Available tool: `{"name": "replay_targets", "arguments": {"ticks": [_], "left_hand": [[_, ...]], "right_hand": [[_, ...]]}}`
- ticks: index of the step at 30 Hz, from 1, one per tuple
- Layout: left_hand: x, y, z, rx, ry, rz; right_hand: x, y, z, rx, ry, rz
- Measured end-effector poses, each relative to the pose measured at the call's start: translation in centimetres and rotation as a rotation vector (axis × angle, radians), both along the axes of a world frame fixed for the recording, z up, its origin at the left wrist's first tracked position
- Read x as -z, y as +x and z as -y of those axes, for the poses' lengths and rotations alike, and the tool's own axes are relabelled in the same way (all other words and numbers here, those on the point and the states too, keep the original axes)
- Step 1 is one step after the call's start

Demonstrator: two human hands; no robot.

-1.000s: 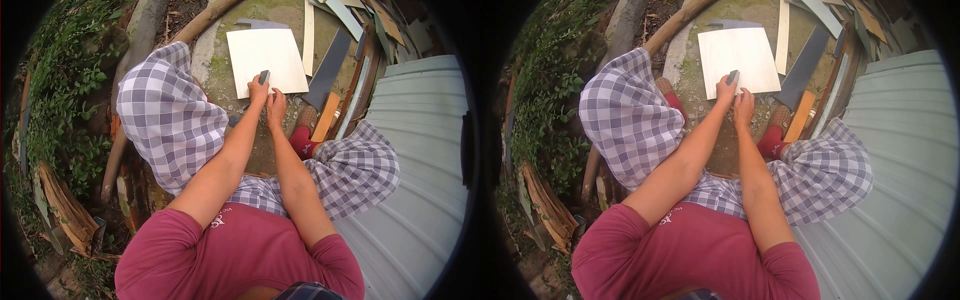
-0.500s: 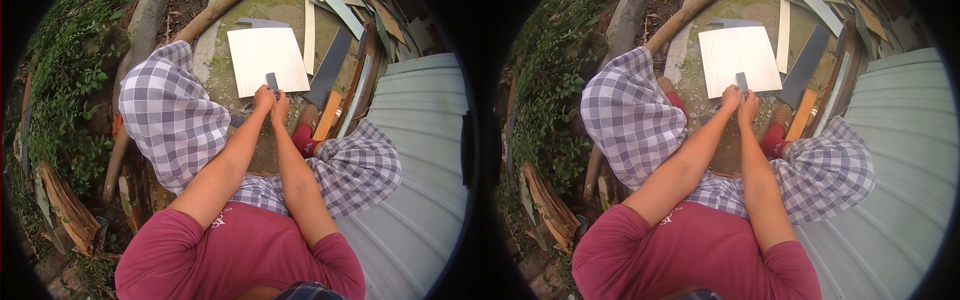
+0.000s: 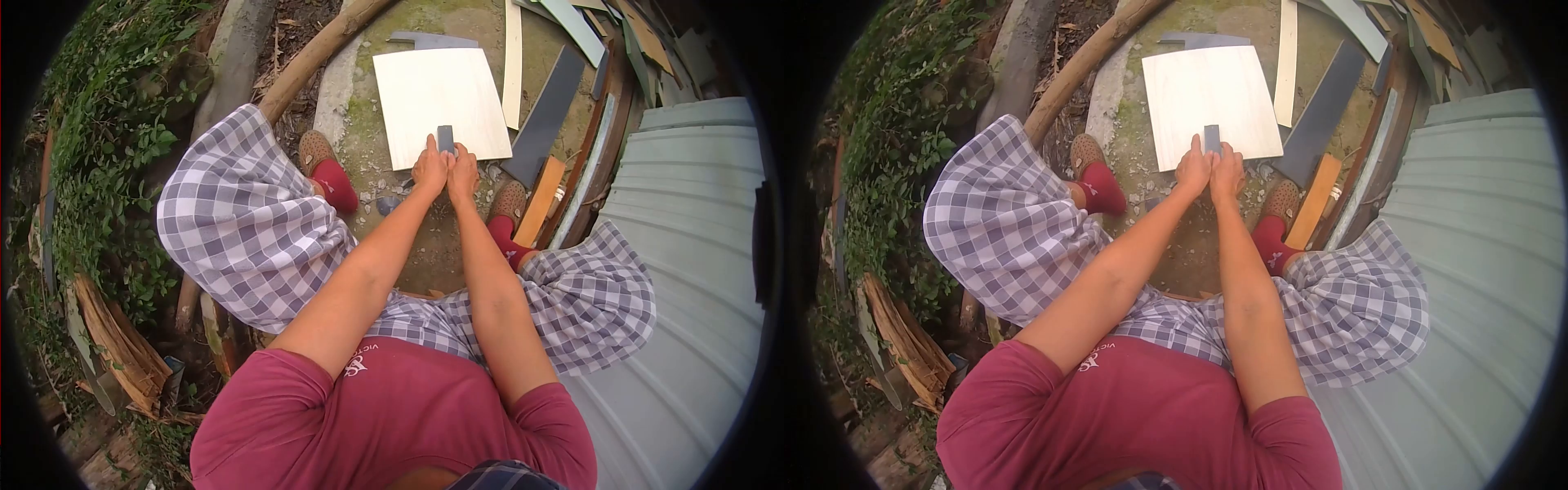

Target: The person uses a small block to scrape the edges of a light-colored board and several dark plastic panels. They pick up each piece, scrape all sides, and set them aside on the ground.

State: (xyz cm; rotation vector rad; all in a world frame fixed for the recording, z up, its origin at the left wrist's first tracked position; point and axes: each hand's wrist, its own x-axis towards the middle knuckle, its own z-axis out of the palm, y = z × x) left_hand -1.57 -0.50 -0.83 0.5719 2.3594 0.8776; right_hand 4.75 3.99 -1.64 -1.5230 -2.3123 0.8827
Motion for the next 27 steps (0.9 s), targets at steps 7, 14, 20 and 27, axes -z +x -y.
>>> {"name": "replay_targets", "arguments": {"ticks": [7,14,20,27], "left_hand": [[0.3,-1.2,-1.0,0.067,-0.018,-0.050],[1.8,-4.7,-4.6,0.100,-0.038,-0.114],[0.8,-11.4,-11.7,0.207,-0.154,-0.203],[3.4,-14.6,-17.5,0.326,-0.089,-0.401]], "right_hand": [[-0.9,-1.8,-0.5,-0.101,0.030,0.130],[1.0,-5.5,-4.9,-0.254,0.208,0.263],[2.4,-11.7,-12.7,-0.368,0.336,0.322],[3.0,-14.6,-18.4,-0.378,0.301,0.410]]}}
